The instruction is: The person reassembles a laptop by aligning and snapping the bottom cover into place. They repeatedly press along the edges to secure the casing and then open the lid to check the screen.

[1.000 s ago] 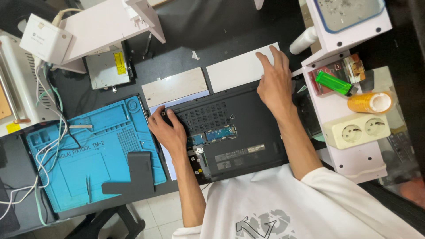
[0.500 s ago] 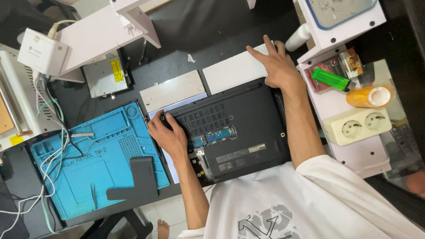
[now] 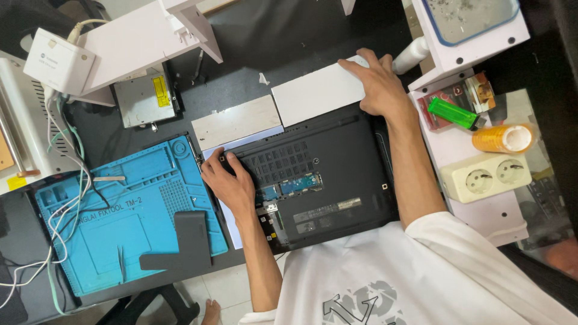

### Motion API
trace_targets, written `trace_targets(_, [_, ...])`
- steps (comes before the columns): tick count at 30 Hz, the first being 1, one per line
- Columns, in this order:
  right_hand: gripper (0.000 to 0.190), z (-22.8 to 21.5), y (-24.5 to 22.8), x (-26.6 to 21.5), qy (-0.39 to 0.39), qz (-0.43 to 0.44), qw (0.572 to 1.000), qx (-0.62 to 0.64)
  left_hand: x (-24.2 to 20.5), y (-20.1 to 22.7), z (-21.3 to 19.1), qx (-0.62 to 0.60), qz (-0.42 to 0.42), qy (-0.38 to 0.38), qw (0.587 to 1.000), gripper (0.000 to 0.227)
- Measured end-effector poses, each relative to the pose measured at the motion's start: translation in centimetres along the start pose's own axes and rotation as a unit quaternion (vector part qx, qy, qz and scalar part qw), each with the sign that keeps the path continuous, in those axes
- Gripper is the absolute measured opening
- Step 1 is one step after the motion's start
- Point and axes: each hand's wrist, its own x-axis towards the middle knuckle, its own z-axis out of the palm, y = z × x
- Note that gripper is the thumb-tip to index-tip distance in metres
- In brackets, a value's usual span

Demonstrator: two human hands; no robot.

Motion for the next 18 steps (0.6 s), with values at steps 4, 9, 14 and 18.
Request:
trace_targets(4, [0.105,-0.26,-0.14,-0.24,-0.012,-0.003,1.000,0.002,-0.01,0.03,0.11,0.005,-0.006,0.003,1.000,0.027])
trace_targets(9, [0.108,-0.54,-0.52,-0.12,-0.023,0.019,1.000,0.004,0.07,0.13,0.07,0.004,-0.004,-0.002,1.000,0.026])
trace_targets(14, [0.104,-0.45,-0.59,-0.47,-0.025,0.006,1.000,-0.005,-0.02,0.14,-0.01,0.007,0.001,0.003,1.000,0.026])
trace_targets(18, [0.105,-0.37,-0.59,-0.16,-0.041,0.024,0.999,-0.007,-0.02,0.25,-0.02,-0.003,-0.007,0.002,1.000,0.026])
